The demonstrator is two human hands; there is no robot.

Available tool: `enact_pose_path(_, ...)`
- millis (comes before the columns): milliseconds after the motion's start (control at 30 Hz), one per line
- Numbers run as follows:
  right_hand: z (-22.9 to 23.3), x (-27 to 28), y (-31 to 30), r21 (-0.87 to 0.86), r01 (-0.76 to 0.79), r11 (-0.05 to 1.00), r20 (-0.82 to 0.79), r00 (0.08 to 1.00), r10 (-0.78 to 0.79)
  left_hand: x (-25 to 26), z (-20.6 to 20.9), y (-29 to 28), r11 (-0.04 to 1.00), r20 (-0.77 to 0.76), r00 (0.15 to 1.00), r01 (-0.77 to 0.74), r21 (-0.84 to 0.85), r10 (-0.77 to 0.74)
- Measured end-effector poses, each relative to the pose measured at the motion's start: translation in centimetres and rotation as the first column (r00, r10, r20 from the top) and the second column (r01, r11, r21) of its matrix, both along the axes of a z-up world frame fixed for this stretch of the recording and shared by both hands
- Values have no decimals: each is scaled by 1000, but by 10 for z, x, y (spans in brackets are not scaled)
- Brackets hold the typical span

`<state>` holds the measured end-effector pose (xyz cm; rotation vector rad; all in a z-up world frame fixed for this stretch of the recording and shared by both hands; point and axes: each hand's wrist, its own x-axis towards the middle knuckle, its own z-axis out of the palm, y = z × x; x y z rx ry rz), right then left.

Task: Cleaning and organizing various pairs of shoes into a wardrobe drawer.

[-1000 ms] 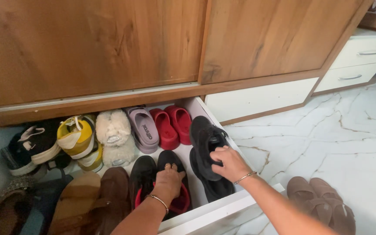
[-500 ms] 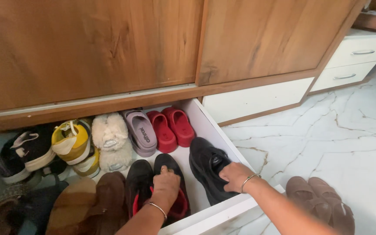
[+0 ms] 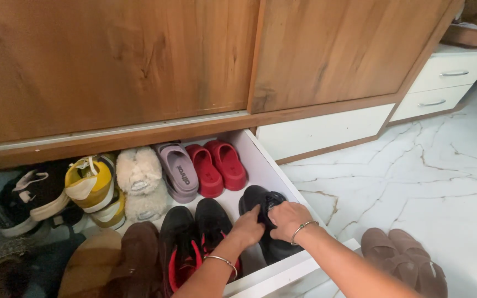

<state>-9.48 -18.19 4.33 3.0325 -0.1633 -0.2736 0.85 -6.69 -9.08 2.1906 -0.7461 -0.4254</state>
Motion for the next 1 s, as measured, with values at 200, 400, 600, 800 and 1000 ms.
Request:
enact_pose_path(200, -3, -11, -12, 21, 57, 998, -140, 989, -53, -10, -6, 13, 991, 124, 991, 68, -118, -54)
enact_pose_path(400, 3, 3, 5, 265, 93, 960, 311, 934, -176, -4, 4, 11, 972, -33, 979, -202, -123, 199)
enact_pose_path(600, -38, 26, 0, 282, -43, 959, 265, 964, -35, -6, 8, 11, 946, -133, 968, -238, -218, 213)
enact_pose_path(800, -41, 7, 13, 274, -127, 953, 503, 864, -29, -15, 12, 9, 928, -165, 932, -345, -140, 321)
enact_pose_path(1000, -15, -1, 23, 240, 98, 966, 366, 912, -183, -32, 42, 13, 901, -308, 896, -388, -194, 320)
